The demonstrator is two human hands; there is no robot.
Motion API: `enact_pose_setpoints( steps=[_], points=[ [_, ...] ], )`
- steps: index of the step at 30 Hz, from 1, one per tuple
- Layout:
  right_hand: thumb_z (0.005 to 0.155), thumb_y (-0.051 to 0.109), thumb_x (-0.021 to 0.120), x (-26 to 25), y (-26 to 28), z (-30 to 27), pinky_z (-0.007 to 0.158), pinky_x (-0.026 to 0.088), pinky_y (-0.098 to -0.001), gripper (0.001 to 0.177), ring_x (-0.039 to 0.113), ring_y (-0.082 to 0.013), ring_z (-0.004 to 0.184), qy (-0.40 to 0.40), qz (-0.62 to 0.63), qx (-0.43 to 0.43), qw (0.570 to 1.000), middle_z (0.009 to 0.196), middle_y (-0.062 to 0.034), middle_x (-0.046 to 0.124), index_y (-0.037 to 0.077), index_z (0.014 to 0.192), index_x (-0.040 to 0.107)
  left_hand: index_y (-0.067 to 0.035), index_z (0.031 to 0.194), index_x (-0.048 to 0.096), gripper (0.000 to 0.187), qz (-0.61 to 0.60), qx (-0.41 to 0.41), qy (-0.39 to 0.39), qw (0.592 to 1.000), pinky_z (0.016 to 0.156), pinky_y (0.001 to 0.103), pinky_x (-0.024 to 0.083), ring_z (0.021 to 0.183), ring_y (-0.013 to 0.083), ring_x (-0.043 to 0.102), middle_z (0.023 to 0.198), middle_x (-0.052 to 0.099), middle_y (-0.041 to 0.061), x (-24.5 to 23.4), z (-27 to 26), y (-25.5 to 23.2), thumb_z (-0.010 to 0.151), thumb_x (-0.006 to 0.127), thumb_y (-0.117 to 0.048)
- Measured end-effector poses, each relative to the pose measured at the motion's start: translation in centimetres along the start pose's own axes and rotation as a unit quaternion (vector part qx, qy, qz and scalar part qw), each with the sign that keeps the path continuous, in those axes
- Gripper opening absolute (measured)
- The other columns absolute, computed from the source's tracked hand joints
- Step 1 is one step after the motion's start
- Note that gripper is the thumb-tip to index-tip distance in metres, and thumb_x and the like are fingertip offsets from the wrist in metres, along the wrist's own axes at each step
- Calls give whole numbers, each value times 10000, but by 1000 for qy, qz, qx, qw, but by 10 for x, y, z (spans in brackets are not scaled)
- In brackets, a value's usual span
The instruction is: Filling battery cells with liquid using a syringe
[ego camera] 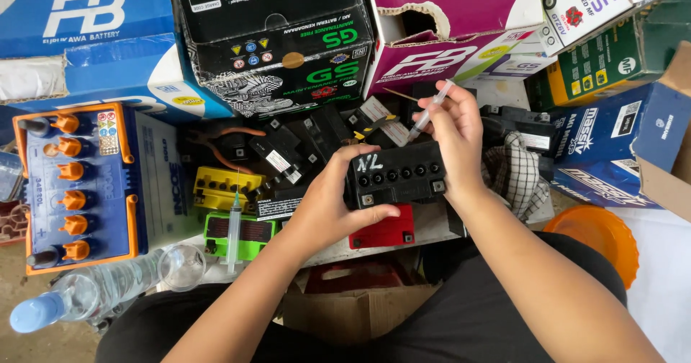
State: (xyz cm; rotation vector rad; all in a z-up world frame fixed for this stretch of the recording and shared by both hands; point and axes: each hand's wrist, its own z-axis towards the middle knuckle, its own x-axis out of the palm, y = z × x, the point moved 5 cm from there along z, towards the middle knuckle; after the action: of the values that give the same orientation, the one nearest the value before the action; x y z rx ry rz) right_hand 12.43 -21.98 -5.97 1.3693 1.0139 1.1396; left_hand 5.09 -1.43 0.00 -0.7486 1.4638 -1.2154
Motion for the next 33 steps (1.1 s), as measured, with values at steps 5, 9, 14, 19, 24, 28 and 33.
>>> enact_pose_setpoints(
  steps=[5,9,14,19,24,28,33],
  points=[
    [1031,73,555,2,9,-2,854,604,-324,341,711,-200,919,0,-15,-35,999,1101,-175,686,24,1366,511,-78,1412,473,863,-2,25,-16,1000,1074,548,485,1275,419,612,1362,645,163,2,-1,5,718,925,-323],
    [1053,62,558,-1,16,0,846,601,-316,336,718,-217,967,-4,-57,-99,993,1132,-181,674,25,1379,490,-77,1469,441,923,6,36,-22,999,1098,541,472,1296,395,601,1387,630,153,3,0,5,726,921,-342],
    [1020,-66,631,1,49,-6,870,580,-353,394,702,-262,970,-8,-130,-245,961,1115,-219,681,-14,1380,478,-59,1529,368,982,20,53,-22,998,1117,555,450,1328,403,572,1433,596,167,6,-3,7,762,901,-364],
    [947,-79,734,0,82,-15,843,581,-377,341,707,-294,924,0,-254,-406,878,1071,-161,736,-51,1275,648,-50,1548,348,985,31,62,-23,997,1133,557,434,1345,405,557,1453,579,170,6,-6,2,787,884,-373],
    [856,-138,699,-2,99,-24,892,577,-465,301,664,-365,1015,21,-286,-528,800,1103,-163,708,-26,1124,780,-21,1559,329,941,40,74,-28,996,1141,578,406,1385,442,498,1513,503,218,8,-8,-8,842,842,-349],
    [821,-219,664,-9,108,-30,873,569,-483,338,657,-394,978,1,-265,-558,787,1058,-161,702,-22,1063,794,5,1552,319,928,62,105,-52,991,1187,592,346,1432,462,439,1555,439,249,14,-13,-11,854,838,-317],
    [835,-159,696,-22,126,-34,864,591,-477,304,673,-378,958,-27,-271,-565,778,1050,-148,723,-14,1092,773,29,1532,383,911,151,167,-117,967,1242,566,224,1500,470,327,1587,385,257,20,-18,-16,843,869,-315]
  ],
)
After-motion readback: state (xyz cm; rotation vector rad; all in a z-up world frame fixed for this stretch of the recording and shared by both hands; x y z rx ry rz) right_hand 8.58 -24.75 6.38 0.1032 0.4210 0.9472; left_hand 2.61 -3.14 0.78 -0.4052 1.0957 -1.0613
